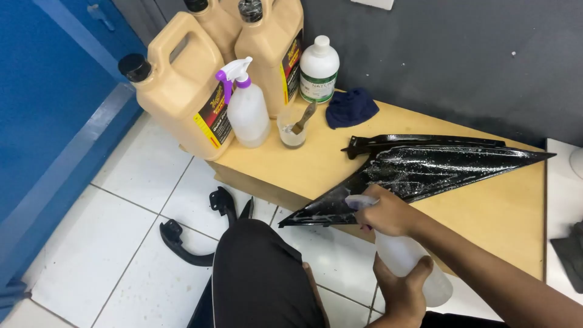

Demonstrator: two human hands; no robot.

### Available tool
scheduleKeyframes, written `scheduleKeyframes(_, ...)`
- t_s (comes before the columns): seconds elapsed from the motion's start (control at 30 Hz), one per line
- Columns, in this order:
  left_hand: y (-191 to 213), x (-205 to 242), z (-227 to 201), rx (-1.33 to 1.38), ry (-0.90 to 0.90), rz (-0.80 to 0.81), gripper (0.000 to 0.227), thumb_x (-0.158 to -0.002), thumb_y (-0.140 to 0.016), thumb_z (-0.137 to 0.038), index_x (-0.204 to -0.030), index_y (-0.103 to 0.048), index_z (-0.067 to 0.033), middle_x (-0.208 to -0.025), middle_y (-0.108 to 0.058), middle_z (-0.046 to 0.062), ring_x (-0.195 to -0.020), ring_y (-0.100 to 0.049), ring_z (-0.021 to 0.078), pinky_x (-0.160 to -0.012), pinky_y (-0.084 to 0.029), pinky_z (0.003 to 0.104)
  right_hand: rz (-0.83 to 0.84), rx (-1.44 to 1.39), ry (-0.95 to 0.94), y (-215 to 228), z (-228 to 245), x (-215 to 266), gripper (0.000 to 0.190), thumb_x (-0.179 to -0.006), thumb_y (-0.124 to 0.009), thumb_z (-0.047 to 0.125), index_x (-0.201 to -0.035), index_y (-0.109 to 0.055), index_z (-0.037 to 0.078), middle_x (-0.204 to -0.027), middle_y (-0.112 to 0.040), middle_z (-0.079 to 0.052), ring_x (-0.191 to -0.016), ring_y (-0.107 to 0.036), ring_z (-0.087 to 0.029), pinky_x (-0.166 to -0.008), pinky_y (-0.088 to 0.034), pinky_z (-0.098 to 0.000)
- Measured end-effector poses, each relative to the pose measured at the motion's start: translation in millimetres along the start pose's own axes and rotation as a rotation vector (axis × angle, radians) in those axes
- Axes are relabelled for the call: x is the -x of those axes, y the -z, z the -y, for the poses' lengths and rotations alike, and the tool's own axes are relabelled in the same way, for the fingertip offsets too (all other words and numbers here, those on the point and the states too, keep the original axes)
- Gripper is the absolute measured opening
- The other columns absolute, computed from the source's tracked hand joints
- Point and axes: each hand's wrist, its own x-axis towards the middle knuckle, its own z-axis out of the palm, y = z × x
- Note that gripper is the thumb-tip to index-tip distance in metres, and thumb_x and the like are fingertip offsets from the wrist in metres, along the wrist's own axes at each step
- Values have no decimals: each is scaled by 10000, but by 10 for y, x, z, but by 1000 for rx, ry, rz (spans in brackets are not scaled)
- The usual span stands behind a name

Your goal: The person cleans a black car part on a table using a spray bottle and a cloth. They wipe the surface thoroughly, then flip the part over and apply a substance from a small container using a brush.

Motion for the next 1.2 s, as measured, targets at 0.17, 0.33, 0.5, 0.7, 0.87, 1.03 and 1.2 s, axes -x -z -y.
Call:
scheduleKeyframes(0.17, 18, -61, -5, 70, -11, 30, 574, -578, -798, -64, -1148, -727, -61, -926, -774, 113, -858, -744, 237, -801, -605, 343, 0, 76, -206, 10, 141, -23, 164, -650, -560, 114, -537, -622, 13, -1020, -633, -38, -748, -588, -202, -681, -414, -337)
scheduleKeyframes(0.33, -42, -17, -111, -18, 22, 32, 543, -581, -817, -97, -1116, -721, -85, -886, -733, 94, -829, -702, 217, -776, -577, 320, -73, 79, -203, 126, 99, 39, 209, -671, -569, 151, -547, -701, 46, -541, -621, -67, -580, -513, -178, -618, -370, -329)
scheduleKeyframes(0.5, -133, -220, -36, -426, -127, 204, 790, -515, -836, -361, -1262, -652, -183, -1079, -740, 3, -966, -715, 156, -837, -577, 279, -256, -226, -76, 411, -160, 190, 198, -670, -546, 55, -573, -697, -28, -613, -722, -146, -668, -648, -204, -941, -562, -313)
scheduleKeyframes(0.7, -463, -291, -47, -638, -227, 367, 725, -617, -837, -310, -1260, -530, -177, -1208, -669, 35, -1107, -645, 184, -909, -549, 330, -400, -185, -25, 791, -254, 611, 294, -747, -535, 138, -831, -816, 116, -848, -787, -15, -747, -614, -151, -697, -416, -304)
scheduleKeyframes(0.87, -877, -348, -53, -904, -426, 467, 839, -648, -850, -327, -1391, -482, -205, -1340, -629, 12, -1235, -626, 191, -937, -549, 377, -719, -181, 163, 1028, -554, 928, 219, -799, -567, 106, -885, -766, 140, -822, -729, 13, -787, -647, -114, -732, -465, -279)
scheduleKeyframes(1.03, -1370, -207, -117, -1225, -488, 643, 885, -638, -848, -261, -1438, -480, -182, -1416, -525, 20, -1356, -542, 301, -1130, -444, 567, -965, -314, 220, 1290, -840, 1234, 343, -719, -583, 31, -999, -779, 56, -874, -769, -177, -912, -753, -286, -885, -569, -401)
scheduleKeyframes(1.2, -1893, -151, 158, -1342, -499, 716, 755, -676, -823, -218, -1378, -547, -191, -1304, -587, -13, -1262, -623, 299, -1040, -532, 542, -1145, -291, 226, 1628, -1054, 1560, 361, -698, -538, 13, -963, -780, 47, -864, -762, -145, -918, -735, -235, -907, -556, -406)
